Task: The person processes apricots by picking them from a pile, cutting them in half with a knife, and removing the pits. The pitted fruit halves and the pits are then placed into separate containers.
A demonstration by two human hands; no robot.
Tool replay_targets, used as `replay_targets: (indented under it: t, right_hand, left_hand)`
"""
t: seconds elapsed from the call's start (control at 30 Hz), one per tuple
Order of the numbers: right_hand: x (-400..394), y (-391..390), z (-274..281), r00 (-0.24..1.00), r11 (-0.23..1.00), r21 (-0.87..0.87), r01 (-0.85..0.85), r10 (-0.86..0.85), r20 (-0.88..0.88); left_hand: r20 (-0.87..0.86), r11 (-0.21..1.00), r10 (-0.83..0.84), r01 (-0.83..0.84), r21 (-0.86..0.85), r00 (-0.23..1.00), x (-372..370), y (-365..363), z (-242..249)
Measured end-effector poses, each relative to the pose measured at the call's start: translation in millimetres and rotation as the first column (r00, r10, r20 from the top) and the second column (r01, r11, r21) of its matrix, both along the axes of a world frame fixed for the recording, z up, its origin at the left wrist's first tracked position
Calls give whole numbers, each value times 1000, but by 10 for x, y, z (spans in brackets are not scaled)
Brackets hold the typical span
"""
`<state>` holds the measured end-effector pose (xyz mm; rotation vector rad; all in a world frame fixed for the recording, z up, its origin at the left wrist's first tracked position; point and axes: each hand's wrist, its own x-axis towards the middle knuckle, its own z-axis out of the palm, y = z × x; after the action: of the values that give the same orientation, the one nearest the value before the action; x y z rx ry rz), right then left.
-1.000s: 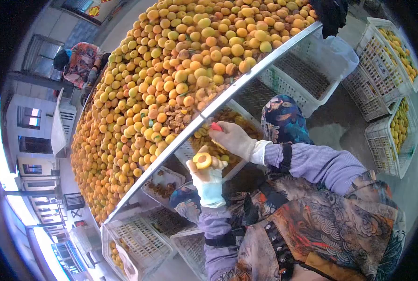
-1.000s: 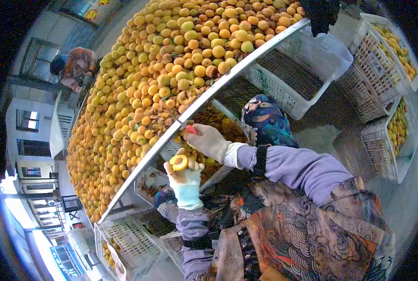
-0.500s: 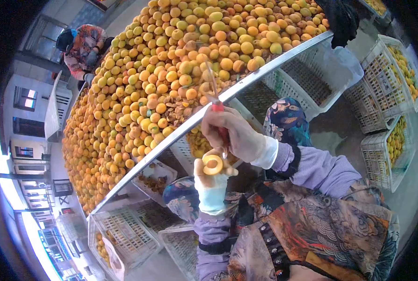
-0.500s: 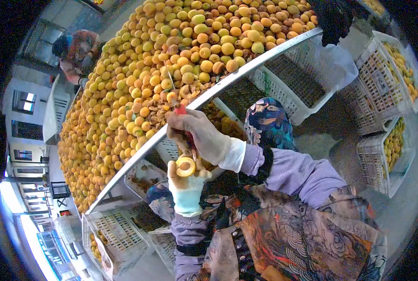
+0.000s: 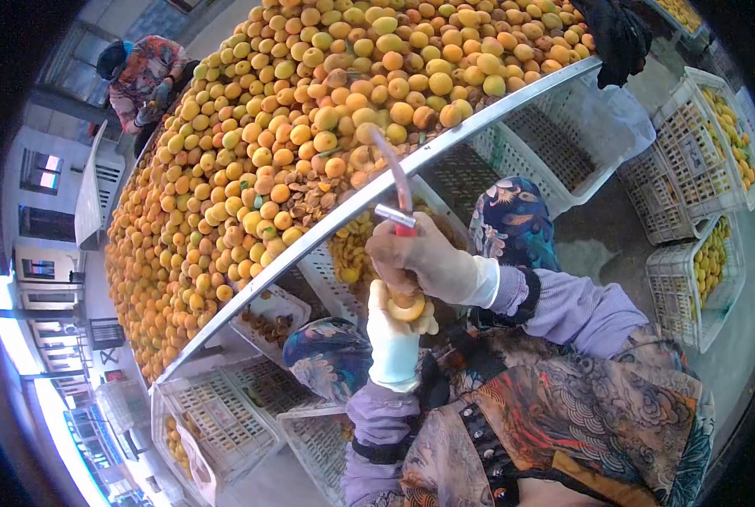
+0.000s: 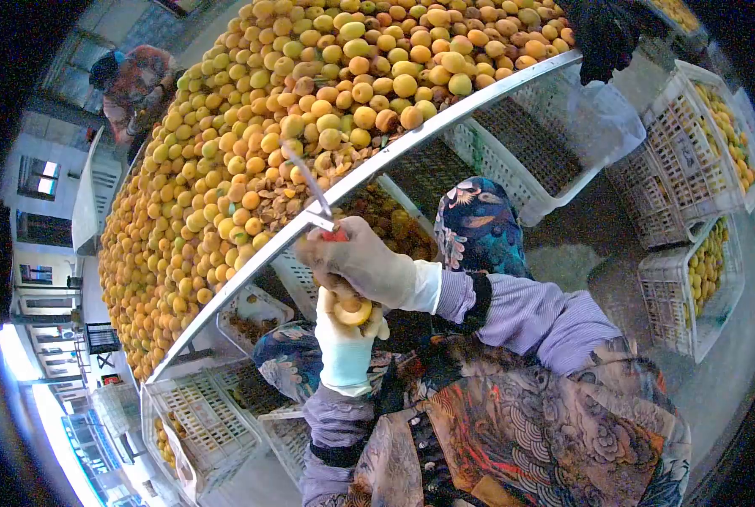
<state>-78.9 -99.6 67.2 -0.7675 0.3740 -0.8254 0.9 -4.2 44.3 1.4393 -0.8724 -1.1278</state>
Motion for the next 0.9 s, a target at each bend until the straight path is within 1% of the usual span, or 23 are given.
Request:
replay_targets:
  t: [0.03,0.07,0.1,0.13,0.17,0.2,0.23,0.3,0.37,0.4,0.43,0.47,0.53,0.57,0.6,0.63,0.67,0.7,0.77,0.8,0.83,0.87,0.9]
  right_hand:
    - [9,16,-10,1000,996,91,22,-20,-22]
    - [7,-2,-49,999,995,92,26,-24,-22]
    - [15,-39,-121,998,993,107,42,-46,40]
    - [26,-53,-199,992,990,127,58,-71,102]
    - [38,-61,-268,992,990,129,60,-73,104]
    - [57,-81,-335,987,967,255,4,-45,154]
    - [72,-100,-364,978,926,373,-55,-25,206]
    - [89,-69,-426,967,913,402,-69,-38,253]
    - [74,-64,-333,985,889,459,6,-86,153]
    - [89,-60,-329,984,887,461,13,-93,152]
    - [113,-56,-319,989,891,447,85,-130,70]
    - [132,-62,-306,986,893,423,153,-165,-9]
    - [147,-117,-336,986,867,472,156,-164,-25]
    - [169,-145,-341,987,835,527,157,-158,-44]
    - [212,-144,-342,968,847,470,249,-228,-101]
    - [237,-159,-345,964,864,429,263,-253,-81]
    - [220,-187,-344,976,861,463,210,-209,-53]
    - [217,-231,-333,986,857,490,158,-167,-26]
    - [293,-324,-263,984,860,485,156,-177,-2]
    - [349,-366,-256,975,861,467,203,-220,-18]
    - [392,-410,-201,964,860,447,249,-262,-32]
    - [423,-470,-144,967,895,368,254,-245,-72]
    - [446,-526,-88,968,900,358,248,-243,-59]
  left_hand:
    - [0,1000,-4,4,4,1000,-1,-5,-9]
    - [-212,995,62,-45,87,975,13,-19,-26]
    - [-407,981,143,-76,177,902,23,-37,-53]
    - [-405,981,141,-72,181,904,25,-41,-108]
    - [-326,977,172,-120,174,929,21,-50,-187]
    - [-245,973,202,-165,161,948,20,-68,-252]
    - [-242,974,195,-159,161,951,22,-84,-307]
    - [13,987,134,-135,91,991,10,-67,-384]
    - [7,984,132,-132,120,991,16,-67,-394]
    - [-118,985,126,-110,134,985,41,-69,-455]
    - [-242,986,121,-88,144,963,56,-69,-484]
    - [-240,986,116,-84,141,964,73,-69,-484]
    - [-547,987,93,-4,161,832,144,-105,-448]
    - [-537,989,88,-7,151,839,166,-100,-449]
    - [-472,1000,-8,21,23,882,175,-65,-477]
    - [-389,993,-94,59,-101,916,213,-37,-510]
    - [-598,969,-227,119,-215,769,285,-73,-533]
    - [-584,966,-234,119,-228,777,353,-113,-548]
    - [-679,994,-79,110,3,730,400,-264,-368]
    - [-612,991,-83,129,32,786,446,-302,-312]
    - [-605,992,-89,127,21,791,489,-359,-281]
    - [-539,992,-107,128,2,835,534,-439,-254]
    - [-470,992,-121,129,-15,874,566,-523,-218]
